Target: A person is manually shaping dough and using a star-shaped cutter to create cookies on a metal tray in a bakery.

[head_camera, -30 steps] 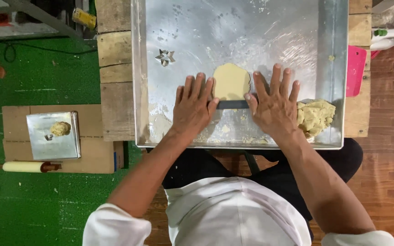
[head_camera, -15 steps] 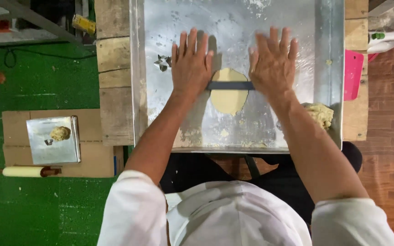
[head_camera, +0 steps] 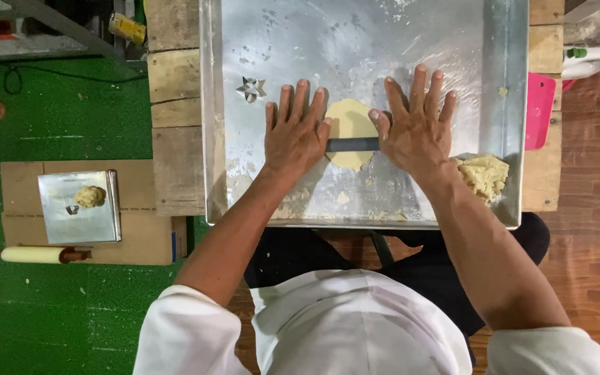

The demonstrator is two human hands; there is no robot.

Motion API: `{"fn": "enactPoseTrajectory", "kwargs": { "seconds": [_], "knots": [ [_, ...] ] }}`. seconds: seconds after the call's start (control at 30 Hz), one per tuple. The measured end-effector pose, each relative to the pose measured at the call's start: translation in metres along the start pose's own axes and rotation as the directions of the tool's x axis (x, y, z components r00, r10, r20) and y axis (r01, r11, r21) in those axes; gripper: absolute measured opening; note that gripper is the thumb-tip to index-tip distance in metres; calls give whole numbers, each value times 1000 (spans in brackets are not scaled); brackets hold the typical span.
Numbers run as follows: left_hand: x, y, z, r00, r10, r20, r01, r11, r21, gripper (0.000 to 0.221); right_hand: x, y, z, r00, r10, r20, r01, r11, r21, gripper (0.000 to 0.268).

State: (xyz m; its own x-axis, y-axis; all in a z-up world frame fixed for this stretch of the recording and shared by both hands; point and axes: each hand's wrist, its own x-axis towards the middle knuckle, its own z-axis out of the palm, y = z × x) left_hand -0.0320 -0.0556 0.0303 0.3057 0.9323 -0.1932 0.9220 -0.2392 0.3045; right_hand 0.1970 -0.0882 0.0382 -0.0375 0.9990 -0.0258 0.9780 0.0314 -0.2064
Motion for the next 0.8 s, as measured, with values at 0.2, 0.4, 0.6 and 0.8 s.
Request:
{"fn": "enactPoseTrajectory", "kwargs": {
  "seconds": [0.2, 0.4, 0.6, 0.8],
  "knots": [
    [-33, 18, -29, 976, -62, 207, 62, 998, 6, 64, -26, -34, -50, 962, 141, 235, -126, 989, -78, 70],
    [-50, 20, -24, 984, -41, 174, 34, 998, 43, 64, -46, -24, -28, 993, 80, 84, -78, 997, -28, 64],
    [-60, 21, -23, 985, -32, 169, 26, 999, 36, 64, -53, -15, -8, 998, 64, 16, -64, 997, -54, 63],
    [-67, 22, -20, 984, -22, 179, 18, 1000, 24, 66, -60, -15, -6, 998, 54, -32, -55, 998, -30, 62]
  ]
}}
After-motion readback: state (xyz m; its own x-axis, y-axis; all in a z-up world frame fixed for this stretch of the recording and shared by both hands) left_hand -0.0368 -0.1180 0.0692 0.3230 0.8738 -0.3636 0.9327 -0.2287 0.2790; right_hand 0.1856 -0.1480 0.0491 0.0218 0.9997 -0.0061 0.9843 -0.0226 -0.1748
